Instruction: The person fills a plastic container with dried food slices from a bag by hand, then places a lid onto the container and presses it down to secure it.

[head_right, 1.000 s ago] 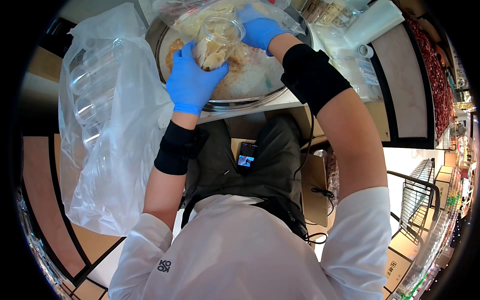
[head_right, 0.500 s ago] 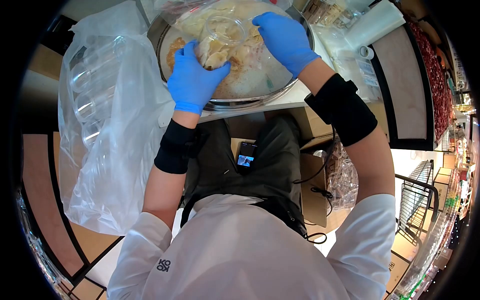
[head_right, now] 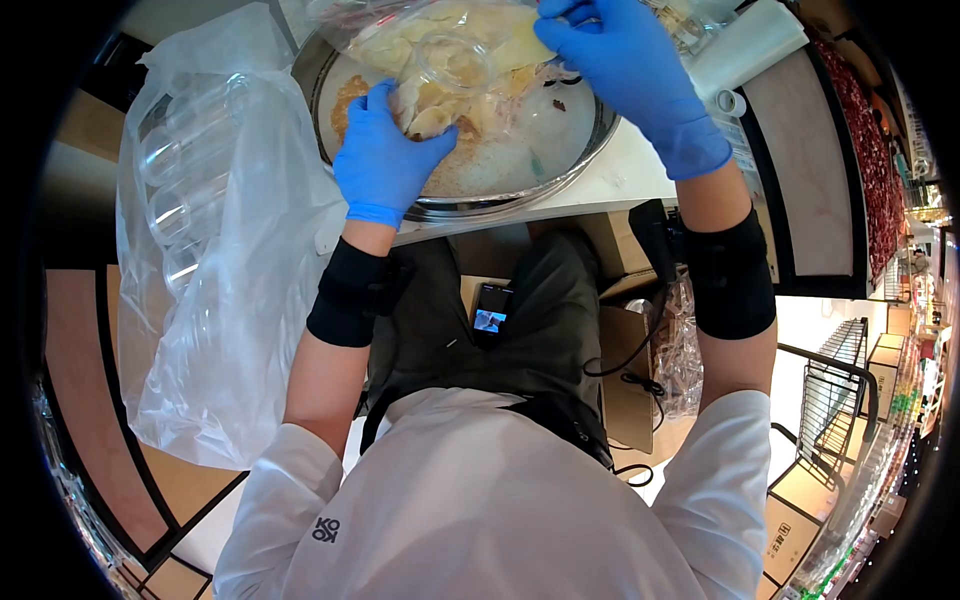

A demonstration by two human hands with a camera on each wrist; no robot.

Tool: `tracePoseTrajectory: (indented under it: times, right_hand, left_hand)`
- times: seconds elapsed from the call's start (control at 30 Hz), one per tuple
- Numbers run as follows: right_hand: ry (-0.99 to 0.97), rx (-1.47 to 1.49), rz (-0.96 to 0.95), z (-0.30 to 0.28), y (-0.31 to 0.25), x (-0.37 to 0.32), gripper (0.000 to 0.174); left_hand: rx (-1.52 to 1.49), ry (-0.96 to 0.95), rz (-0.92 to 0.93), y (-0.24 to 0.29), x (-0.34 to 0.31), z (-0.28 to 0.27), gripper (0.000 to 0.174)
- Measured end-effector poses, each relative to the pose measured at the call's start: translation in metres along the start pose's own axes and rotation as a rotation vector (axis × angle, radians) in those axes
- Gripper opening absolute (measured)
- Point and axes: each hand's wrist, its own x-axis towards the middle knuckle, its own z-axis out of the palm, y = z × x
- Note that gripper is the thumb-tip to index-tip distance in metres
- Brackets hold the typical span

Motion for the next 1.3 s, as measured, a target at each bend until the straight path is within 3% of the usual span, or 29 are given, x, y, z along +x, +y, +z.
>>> tracePoseTrajectory:
  times: [0.1, 0.17, 0.3, 0.37, 0.47, 0.6, 0.7, 1.03, 1.1, 1.13, 1.2, 1.23, 1.3]
  right_hand:
    - [-0.001, 0.033, -0.034, 0.006, -0.002, -0.006, 0.011]
    - [0.144, -0.222, -0.142, 0.005, -0.006, -0.007, 0.01]
    - [0.251, -0.184, -0.122, -0.001, -0.012, -0.009, 0.011]
    - [0.061, 0.107, -0.006, -0.001, -0.015, -0.012, 0.012]
    - [-0.055, -0.061, -0.02, 0.01, -0.022, -0.018, 0.012]
    - [-0.173, 0.062, -0.151, 0.034, 0.022, -0.011, 0.021]
    - [-0.2, 0.054, -0.017, 0.04, 0.012, -0.016, 0.021]
    - [-0.065, 0.026, -0.036, 0.014, 0.013, -0.01, 0.022]
    - [-0.092, 0.183, 0.193, 0.015, -0.001, -0.013, 0.015]
    - [-0.091, 0.183, 0.194, 0.019, 0.002, -0.013, 0.015]
    - [-0.201, 0.101, 0.006, 0.031, 0.022, -0.008, 0.02]
    - [-0.2, 0.101, 0.004, 0.039, 0.034, -0.004, 0.02]
    - [-0.258, 0.206, -0.248, 0.058, 0.053, 0.002, 0.02]
  left_hand:
    - [-0.012, 0.001, 0.008, -0.001, 0.0, 0.001, 0.086]
    - [0.008, 0.016, 0.021, -0.003, 0.0, 0.002, 0.086]
    - [0.001, 0.003, 0.014, 0.0, 0.0, 0.0, 0.086]
    - [0.014, 0.008, 0.024, -0.001, 0.0, 0.0, 0.084]
    - [0.006, -0.033, 0.024, -0.001, 0.001, 0.0, 0.082]
    - [0.052, -0.05, 0.105, -0.001, 0.001, -0.001, 0.08]
    - [0.022, -0.046, 0.129, -0.003, 0.001, 0.0, 0.08]
    - [0.044, -0.005, 0.118, -0.003, 0.0, 0.001, 0.079]
    - [0.044, -0.011, 0.12, -0.003, 0.0, 0.0, 0.079]
    - [0.032, -0.014, 0.138, -0.002, 0.0, -0.001, 0.079]
    - [0.018, -0.017, 0.159, -0.001, 0.0, 0.0, 0.078]
    - [0.01, -0.007, 0.207, -0.003, 0.0, 0.001, 0.077]
    - [0.004, 0.004, 0.254, -0.007, 0.001, 0.004, 0.076]
